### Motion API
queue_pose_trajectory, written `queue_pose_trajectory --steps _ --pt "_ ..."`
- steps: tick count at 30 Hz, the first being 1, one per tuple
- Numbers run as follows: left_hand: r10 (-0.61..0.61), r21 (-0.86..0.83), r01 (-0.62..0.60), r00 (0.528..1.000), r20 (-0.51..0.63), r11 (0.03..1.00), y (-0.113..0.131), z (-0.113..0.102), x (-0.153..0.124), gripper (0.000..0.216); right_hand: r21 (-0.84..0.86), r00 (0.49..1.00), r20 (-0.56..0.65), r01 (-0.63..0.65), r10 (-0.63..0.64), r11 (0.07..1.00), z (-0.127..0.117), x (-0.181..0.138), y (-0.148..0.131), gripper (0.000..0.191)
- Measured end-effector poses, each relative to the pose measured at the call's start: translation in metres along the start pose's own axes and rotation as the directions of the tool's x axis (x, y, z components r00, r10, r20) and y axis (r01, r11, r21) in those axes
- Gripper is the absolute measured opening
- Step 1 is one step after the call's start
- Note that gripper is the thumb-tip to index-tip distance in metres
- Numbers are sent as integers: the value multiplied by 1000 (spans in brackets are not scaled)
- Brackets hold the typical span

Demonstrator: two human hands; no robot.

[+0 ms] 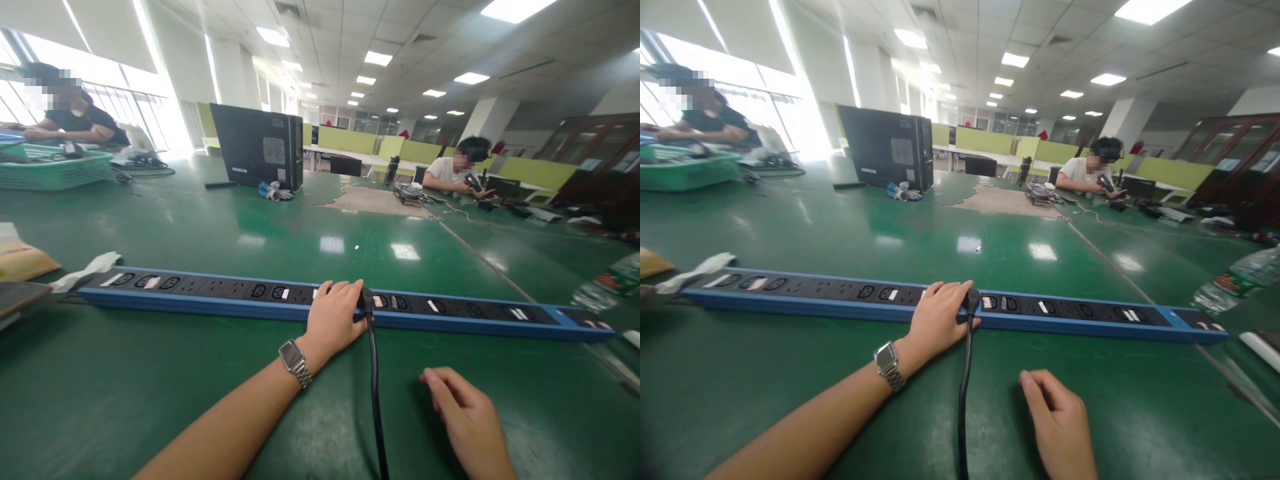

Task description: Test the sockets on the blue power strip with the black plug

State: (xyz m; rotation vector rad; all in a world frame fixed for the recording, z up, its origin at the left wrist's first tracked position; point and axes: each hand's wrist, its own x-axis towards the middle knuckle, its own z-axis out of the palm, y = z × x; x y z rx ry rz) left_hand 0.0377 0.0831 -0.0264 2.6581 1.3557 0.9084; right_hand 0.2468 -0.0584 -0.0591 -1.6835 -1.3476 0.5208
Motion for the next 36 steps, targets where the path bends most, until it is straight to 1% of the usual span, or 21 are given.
queue_pose_trajectory --steps 2,5,7,10,15,20,27,36 --pt "3 18 -3 1000 -13 1000 0 0 -1 59 35 1000 3 -26 26 999 -1 -1 -1 44" --pt "-22 66 25 999 -41 997 2 0 -3 68 90 998 -1 -55 55 994 -1 -2 -1 43" --pt "-38 100 41 999 -36 994 3 -1 -4 73 114 997 -11 -72 73 991 -1 -2 0 43" --pt "-20 118 20 1000 -4 993 3 -3 -4 66 139 996 -29 -80 85 987 -2 -1 2 44" --pt "21 115 -22 1000 14 993 0 -7 -1 53 120 999 -40 -29 34 992 -1 0 1 45" --pt "42 109 -45 999 30 993 1 -9 -2 51 81 999 -47 -3 7 997 -1 1 -2 46" --pt "46 97 -49 998 35 994 5 -12 -9 50 77 999 -24 -25 27 997 -2 1 -2 44" --pt "58 75 -60 998 37 995 8 -21 -21 48 106 999 -8 -33 34 994 0 0 0 45"
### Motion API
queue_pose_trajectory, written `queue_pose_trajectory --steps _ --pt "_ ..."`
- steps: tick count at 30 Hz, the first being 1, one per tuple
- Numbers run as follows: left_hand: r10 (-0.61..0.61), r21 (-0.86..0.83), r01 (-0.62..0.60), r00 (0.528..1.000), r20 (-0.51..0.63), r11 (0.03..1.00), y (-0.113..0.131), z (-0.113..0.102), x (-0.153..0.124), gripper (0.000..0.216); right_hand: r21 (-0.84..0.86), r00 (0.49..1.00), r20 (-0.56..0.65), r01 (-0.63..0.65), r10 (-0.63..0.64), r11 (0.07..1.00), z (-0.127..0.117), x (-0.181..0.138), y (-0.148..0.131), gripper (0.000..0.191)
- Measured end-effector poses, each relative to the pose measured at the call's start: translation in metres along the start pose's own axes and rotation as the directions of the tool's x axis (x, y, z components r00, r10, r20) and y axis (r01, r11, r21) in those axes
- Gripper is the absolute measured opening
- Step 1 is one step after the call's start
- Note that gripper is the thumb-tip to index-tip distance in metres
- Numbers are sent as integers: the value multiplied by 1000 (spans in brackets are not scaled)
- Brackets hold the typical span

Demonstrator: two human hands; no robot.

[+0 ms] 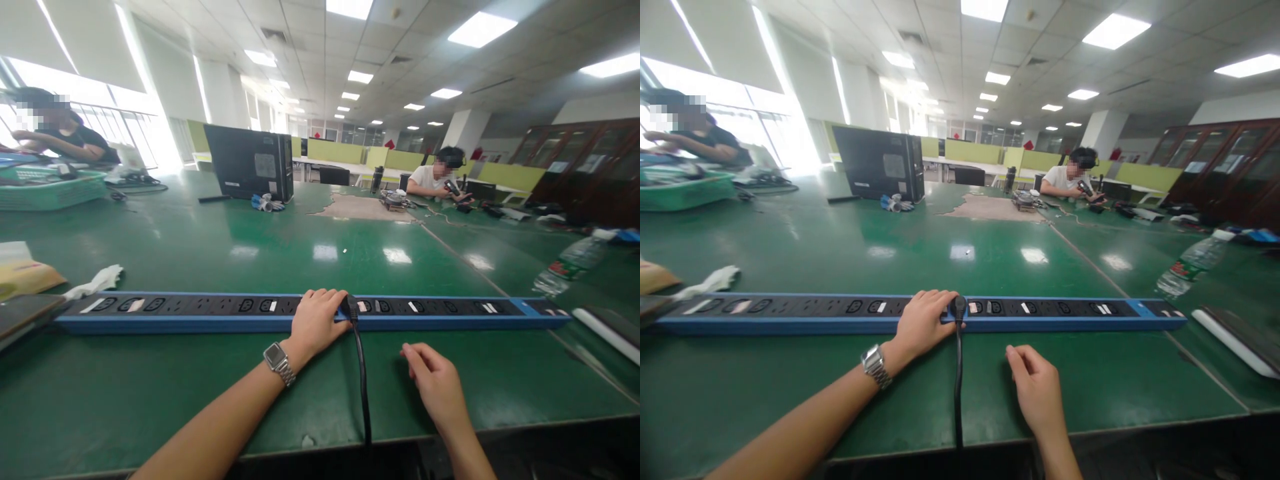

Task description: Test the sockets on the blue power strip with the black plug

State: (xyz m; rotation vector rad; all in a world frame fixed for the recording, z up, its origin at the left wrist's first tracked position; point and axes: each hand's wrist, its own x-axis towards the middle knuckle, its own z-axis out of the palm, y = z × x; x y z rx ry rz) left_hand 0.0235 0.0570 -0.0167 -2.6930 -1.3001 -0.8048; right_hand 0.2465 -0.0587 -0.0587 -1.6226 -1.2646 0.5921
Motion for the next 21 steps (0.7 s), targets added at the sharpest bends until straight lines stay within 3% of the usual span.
queue_pose_trajectory --steps 6,11,17,19,21 --pt "-74 -18 74 997 -12 997 3 -1 0 63 30 999 -12 -35 36 999 0 0 2 45" --pt "-46 -61 45 999 -13 997 2 1 -1 64 39 999 4 -45 45 998 0 0 5 45" --pt "-36 -104 33 999 -26 994 3 1 0 50 81 998 9 -58 57 995 1 2 1 45" --pt "-43 -97 41 999 -25 994 3 1 0 50 160 994 15 -110 109 981 5 3 -10 48" --pt "-48 -82 46 999 -21 996 4 0 0 53 258 975 122 -213 187 942 13 5 -25 54"
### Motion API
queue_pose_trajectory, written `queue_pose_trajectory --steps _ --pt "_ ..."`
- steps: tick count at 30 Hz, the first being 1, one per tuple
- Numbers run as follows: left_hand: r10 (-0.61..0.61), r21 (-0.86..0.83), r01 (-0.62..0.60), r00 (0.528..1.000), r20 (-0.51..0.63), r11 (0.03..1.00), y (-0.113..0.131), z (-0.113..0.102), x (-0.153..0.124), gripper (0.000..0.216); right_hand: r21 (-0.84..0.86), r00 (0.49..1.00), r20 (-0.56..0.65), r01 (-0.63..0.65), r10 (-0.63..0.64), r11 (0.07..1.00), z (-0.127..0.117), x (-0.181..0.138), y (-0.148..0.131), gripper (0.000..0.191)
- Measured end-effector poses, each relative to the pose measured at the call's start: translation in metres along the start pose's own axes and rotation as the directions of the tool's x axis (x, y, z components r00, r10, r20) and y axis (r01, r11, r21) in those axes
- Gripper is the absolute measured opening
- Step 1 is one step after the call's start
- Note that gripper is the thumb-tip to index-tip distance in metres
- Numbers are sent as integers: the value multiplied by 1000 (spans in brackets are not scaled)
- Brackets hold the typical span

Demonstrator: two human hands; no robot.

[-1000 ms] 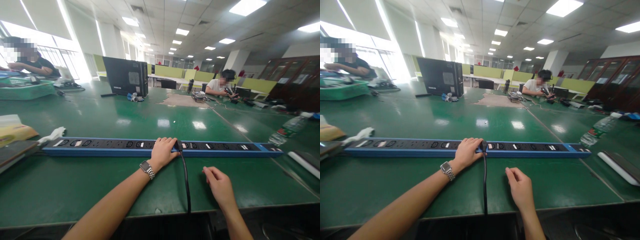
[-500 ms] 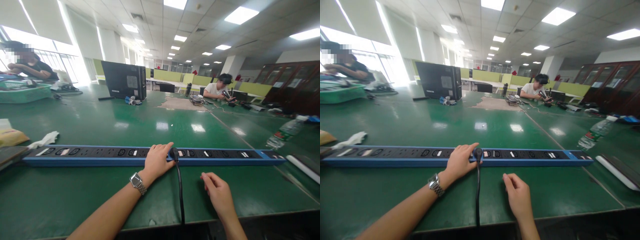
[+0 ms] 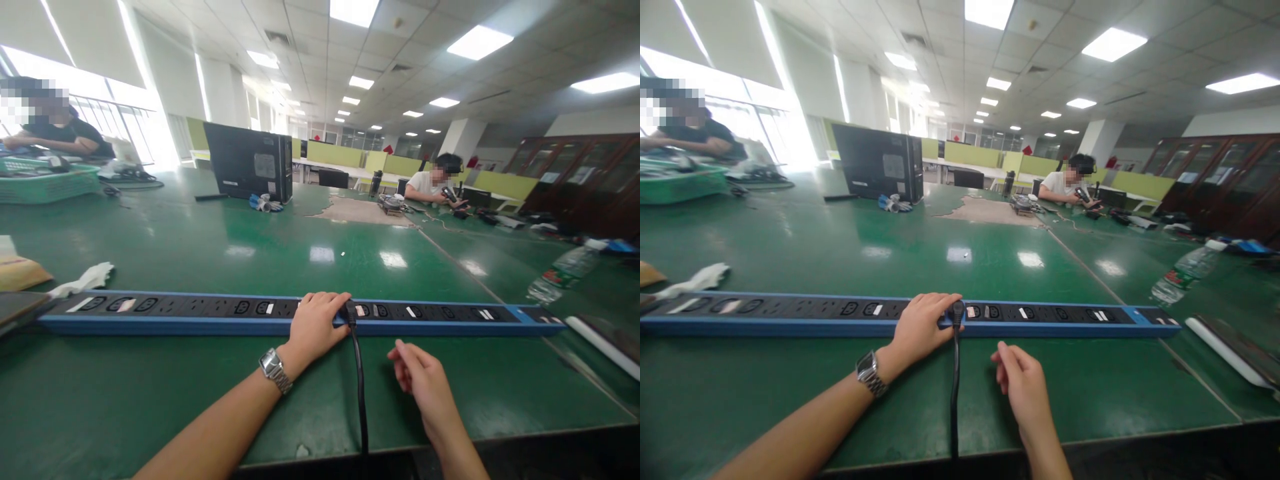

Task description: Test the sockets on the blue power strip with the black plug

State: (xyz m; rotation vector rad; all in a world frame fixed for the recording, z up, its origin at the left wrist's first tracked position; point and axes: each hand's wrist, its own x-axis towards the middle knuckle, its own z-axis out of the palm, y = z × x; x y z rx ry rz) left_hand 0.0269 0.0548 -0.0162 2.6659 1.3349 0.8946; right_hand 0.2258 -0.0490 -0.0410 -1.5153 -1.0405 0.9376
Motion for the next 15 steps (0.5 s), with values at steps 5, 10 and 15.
queue_pose_trajectory --steps 5,10,15 --pt "-10 55 10 1000 -1 998 1 1 0 73 99 940 313 -177 138 979 49 13 -33 61" --pt "-29 74 29 1000 -5 997 1 3 0 71 509 948 311 -231 73 829 62 31 -60 45" --pt "-20 74 18 1000 16 997 0 2 -1 82 674 980 193 -163 41 721 2 35 -68 35"
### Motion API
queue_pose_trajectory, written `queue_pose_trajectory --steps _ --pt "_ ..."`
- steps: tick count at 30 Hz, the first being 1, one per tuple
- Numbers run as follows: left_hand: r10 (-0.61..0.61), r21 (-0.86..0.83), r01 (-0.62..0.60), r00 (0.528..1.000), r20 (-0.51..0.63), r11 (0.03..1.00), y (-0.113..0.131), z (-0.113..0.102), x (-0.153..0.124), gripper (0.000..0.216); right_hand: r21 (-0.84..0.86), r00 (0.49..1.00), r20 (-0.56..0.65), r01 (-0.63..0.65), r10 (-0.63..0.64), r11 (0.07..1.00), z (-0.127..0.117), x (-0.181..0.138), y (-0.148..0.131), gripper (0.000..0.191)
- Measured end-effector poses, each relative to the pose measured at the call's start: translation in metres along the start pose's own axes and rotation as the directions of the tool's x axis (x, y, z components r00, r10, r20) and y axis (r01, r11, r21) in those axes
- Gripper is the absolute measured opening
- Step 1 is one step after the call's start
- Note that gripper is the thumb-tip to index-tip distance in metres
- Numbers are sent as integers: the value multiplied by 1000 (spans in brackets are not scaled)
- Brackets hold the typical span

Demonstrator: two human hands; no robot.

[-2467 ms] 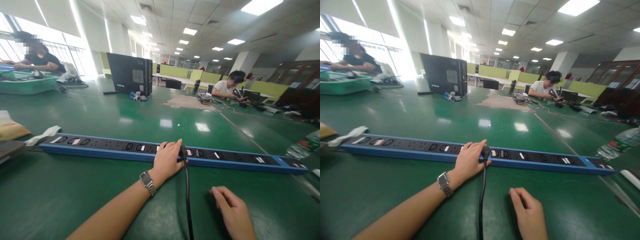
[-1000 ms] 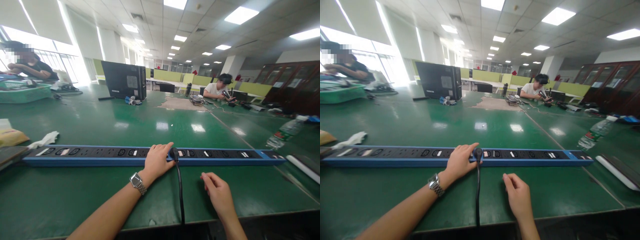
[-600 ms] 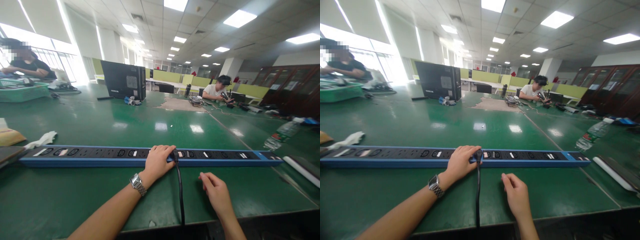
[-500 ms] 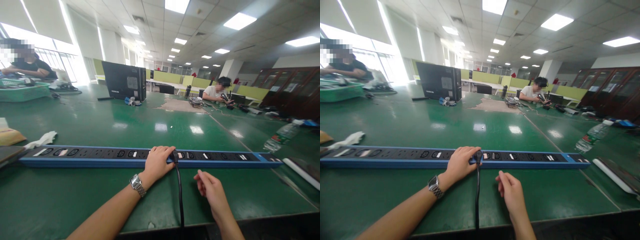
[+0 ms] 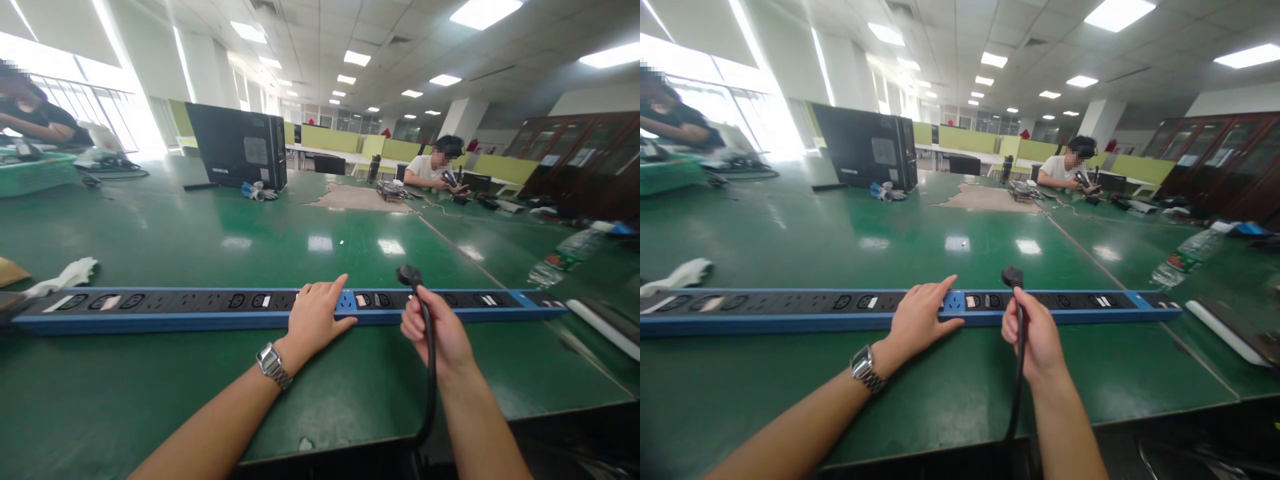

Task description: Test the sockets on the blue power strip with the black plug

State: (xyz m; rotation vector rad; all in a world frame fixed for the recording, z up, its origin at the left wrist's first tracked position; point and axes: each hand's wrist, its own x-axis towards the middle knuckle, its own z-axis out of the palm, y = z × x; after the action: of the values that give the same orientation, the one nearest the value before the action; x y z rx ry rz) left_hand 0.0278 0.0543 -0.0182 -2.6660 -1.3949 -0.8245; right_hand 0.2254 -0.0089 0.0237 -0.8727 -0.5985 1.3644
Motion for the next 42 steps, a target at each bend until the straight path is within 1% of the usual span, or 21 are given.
queue_pose_trajectory --steps 2,4,6,8,13,16,19,22,25,27,31,33,39,42 --pt "2 3 -2 1000 6 1000 0 -1 0 80 -30 996 -50 -79 77 996 -23 -1 -12 33" --pt "2 0 -2 1000 13 1000 0 -1 0 79 -23 983 -83 -167 164 986 -42 1 -17 33" --pt "6 -7 -5 1000 21 1000 0 -2 1 78 3 972 -74 -223 223 975 -54 5 -16 36" --pt "7 -10 -7 1000 25 1000 0 -2 1 78 14 964 -43 -262 262 965 -59 8 -14 37" --pt "6 2 -6 1000 21 1000 0 -2 1 75 -29 959 12 -281 281 959 -56 12 -12 38" --pt "7 0 -7 1000 22 1000 0 -2 1 74 -89 972 67 -218 224 972 -56 14 -12 40" --pt "8 -1 -8 1000 20 1000 -1 -1 1 74 -141 979 81 -173 185 975 -57 18 -9 41" --pt "10 -1 -10 1000 14 1000 -1 -1 1 74 -130 973 46 -218 226 967 -54 20 -3 40" --pt "9 -4 -9 1000 21 1000 0 -1 0 74 -75 959 -18 -284 284 956 -48 15 2 39" --pt "9 -6 -9 1000 28 1000 0 -2 1 73 -53 951 -67 -306 302 951 -46 11 3 39" --pt "13 -6 -13 999 32 1000 1 -3 1 70 -133 951 -204 -264 234 955 -45 7 0 40" --pt "12 -7 -12 1000 28 1000 0 -2 0 69 -176 947 -243 -255 209 951 -45 8 0 40" --pt "15 -19 -15 1000 10 1000 -1 0 -1 69 -193 933 -220 -328 285 925 -45 13 6 39" --pt "18 -22 -18 1000 3 1000 -1 0 0 68 -197 923 -206 -365 326 910 -43 15 3 29"
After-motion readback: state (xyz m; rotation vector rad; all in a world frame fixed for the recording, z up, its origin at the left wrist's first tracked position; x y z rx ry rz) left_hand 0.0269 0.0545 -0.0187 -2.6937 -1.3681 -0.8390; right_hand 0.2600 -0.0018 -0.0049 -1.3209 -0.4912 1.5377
